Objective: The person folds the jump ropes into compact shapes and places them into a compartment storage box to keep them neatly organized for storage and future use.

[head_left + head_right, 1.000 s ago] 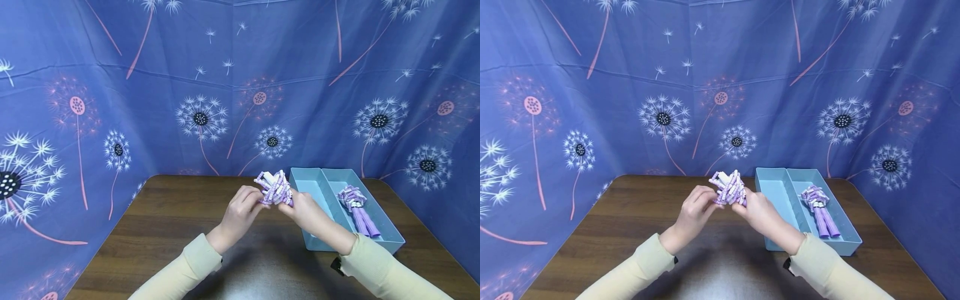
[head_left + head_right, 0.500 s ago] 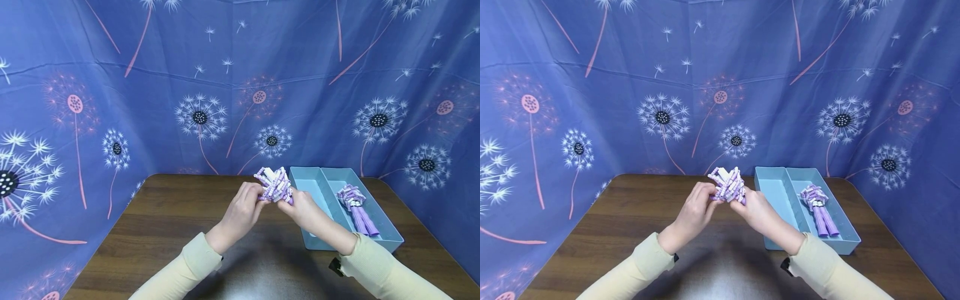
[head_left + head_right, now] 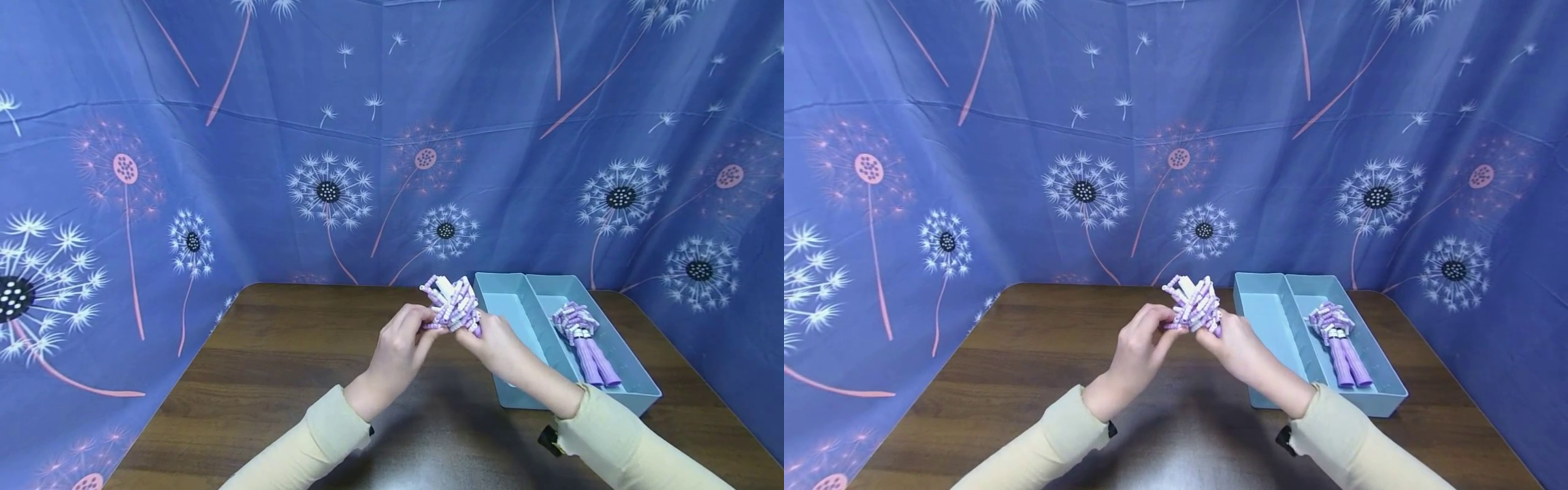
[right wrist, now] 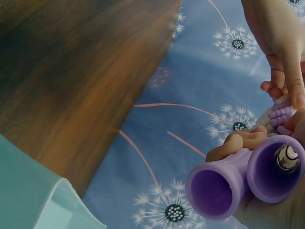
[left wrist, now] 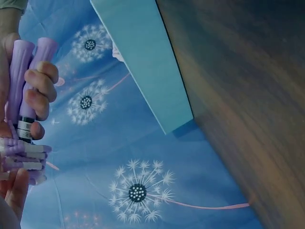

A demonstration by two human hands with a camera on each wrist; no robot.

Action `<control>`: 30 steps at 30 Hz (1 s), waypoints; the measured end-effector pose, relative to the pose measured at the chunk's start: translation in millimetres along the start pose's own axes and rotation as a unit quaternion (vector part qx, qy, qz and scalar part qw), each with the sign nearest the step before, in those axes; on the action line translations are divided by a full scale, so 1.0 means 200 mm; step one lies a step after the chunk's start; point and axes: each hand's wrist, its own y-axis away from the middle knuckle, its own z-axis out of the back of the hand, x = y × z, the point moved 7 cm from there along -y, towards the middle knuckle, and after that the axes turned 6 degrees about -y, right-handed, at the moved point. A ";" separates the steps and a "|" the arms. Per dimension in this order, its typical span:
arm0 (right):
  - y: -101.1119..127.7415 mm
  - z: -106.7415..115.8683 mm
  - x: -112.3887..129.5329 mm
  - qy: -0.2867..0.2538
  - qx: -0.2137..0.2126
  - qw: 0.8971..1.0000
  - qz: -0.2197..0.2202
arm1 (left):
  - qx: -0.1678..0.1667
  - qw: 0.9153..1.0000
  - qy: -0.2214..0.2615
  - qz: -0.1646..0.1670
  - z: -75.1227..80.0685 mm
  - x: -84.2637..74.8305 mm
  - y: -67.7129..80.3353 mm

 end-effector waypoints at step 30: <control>0.01 -0.12 -0.03 -0.256 0.127 0.950 -0.128 | 0.065 0.995 -0.072 -0.012 0.00 0.04 -0.10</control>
